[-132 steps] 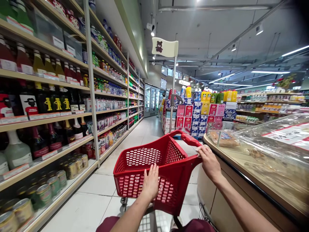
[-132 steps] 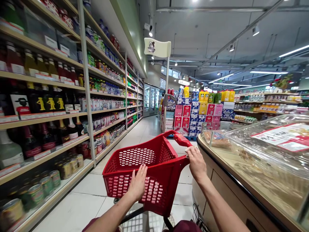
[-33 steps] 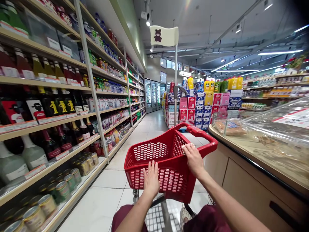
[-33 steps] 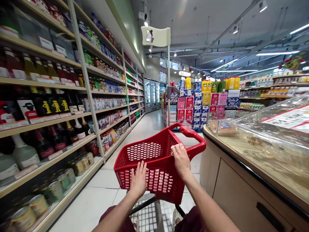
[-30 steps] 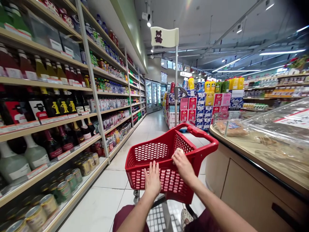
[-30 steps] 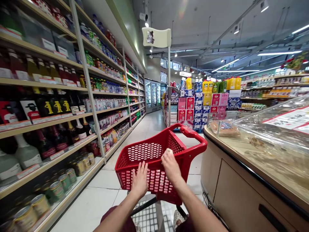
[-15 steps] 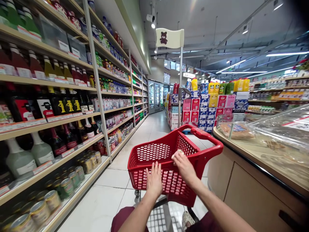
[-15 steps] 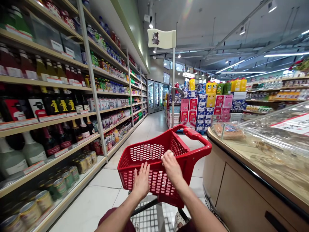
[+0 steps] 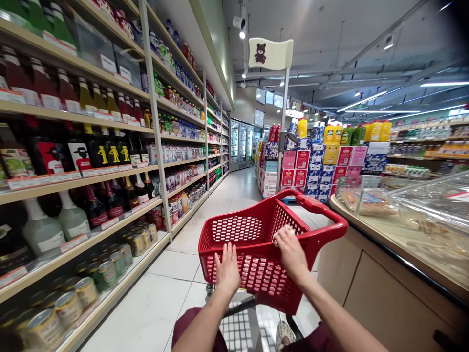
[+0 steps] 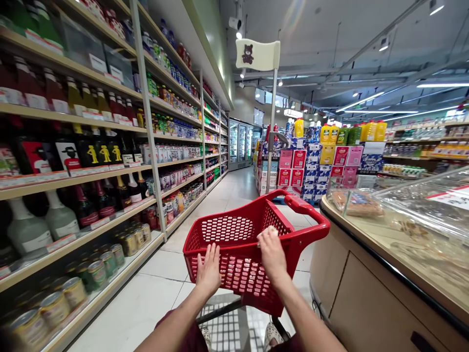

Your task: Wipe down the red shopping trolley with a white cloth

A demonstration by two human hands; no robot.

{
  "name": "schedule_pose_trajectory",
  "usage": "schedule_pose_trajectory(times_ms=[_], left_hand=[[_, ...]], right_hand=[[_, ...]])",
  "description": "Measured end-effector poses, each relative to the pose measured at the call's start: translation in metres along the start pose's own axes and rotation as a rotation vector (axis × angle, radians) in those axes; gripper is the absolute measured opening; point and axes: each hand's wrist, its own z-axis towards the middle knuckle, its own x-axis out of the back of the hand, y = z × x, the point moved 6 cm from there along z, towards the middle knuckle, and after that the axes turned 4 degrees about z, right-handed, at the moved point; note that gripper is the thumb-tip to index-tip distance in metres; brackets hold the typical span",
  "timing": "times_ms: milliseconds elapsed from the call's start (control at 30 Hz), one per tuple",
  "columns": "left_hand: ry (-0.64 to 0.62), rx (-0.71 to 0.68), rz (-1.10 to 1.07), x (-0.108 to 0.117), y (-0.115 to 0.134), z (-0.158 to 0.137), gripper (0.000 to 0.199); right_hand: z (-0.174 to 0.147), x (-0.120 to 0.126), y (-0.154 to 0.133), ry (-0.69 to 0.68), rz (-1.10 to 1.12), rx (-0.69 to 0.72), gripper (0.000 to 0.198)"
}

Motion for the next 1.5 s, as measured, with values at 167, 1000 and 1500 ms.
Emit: schedule_pose_trajectory(times_ms=[167, 1000, 1500], left_hand=[[0.015, -0.032, 0.023, 0.000, 0.002, 0.001, 0.077], [0.004, -0.035, 0.036, 0.009, 0.015, 0.020, 0.076], [-0.018, -0.087, 0.008, 0.018, 0.023, 0.017, 0.078]], right_hand=[[0.000, -0.005, -0.009, -0.053, 0.028, 0.147, 0.041], [0.007, 0.061, 0.113, 0.069, -0.154, -0.051, 0.039], [-0.002, 0.030, 0.067, 0.061, -0.045, -0.002, 0.044]])
